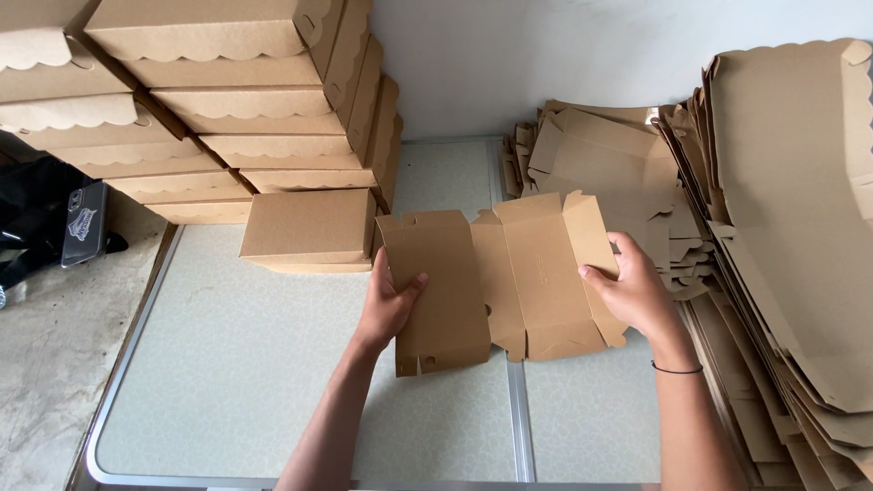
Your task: The person assembles flat cardboard boxes by folding and interlocking tabs to form rectangular containers. They repeatedly pick up flat pieces, fold sides, and secure tabs, then place completed boxes into a growing stack on the table.
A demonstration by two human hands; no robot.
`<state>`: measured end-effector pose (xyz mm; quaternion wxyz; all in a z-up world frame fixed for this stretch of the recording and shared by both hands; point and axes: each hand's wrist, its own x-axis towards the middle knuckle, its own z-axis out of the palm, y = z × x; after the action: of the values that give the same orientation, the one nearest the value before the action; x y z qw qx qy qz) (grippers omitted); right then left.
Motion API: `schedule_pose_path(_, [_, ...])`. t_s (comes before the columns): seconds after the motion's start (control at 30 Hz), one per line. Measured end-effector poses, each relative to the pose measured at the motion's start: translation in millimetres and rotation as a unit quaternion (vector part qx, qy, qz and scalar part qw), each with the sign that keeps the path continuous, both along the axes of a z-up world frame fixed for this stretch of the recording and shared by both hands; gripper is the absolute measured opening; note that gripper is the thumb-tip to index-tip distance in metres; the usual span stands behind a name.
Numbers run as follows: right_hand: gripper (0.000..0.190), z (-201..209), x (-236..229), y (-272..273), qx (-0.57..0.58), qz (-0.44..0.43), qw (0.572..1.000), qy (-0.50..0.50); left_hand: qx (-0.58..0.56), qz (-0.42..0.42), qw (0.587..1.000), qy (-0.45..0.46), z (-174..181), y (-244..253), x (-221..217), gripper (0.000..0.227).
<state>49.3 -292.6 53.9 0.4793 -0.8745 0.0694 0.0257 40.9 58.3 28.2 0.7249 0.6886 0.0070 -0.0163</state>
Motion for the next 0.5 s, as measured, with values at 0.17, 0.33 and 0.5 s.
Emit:
schedule_pose_path(0.17, [0.052,-8.7,2.4,3.1,-0.033,0.001,0.999,0.003,-0.009,-0.004,1.000,0.000,4.5,-1.5,-2.2,0.052])
schedule_pose_path(0.33, [0.052,-12.0,2.0,1.6,-0.062,0.004,0.998,-0.002,-0.017,-0.008,1.000,0.000,5.2,-2.6,-1.6,0.051])
schedule_pose_path(0.5, [0.052,-10.0,-3.7,-0.3,0.114,0.007,0.981,-0.158,-0.031,0.000,0.999,-0.032,-1.3,2.7,-0.2,0.077])
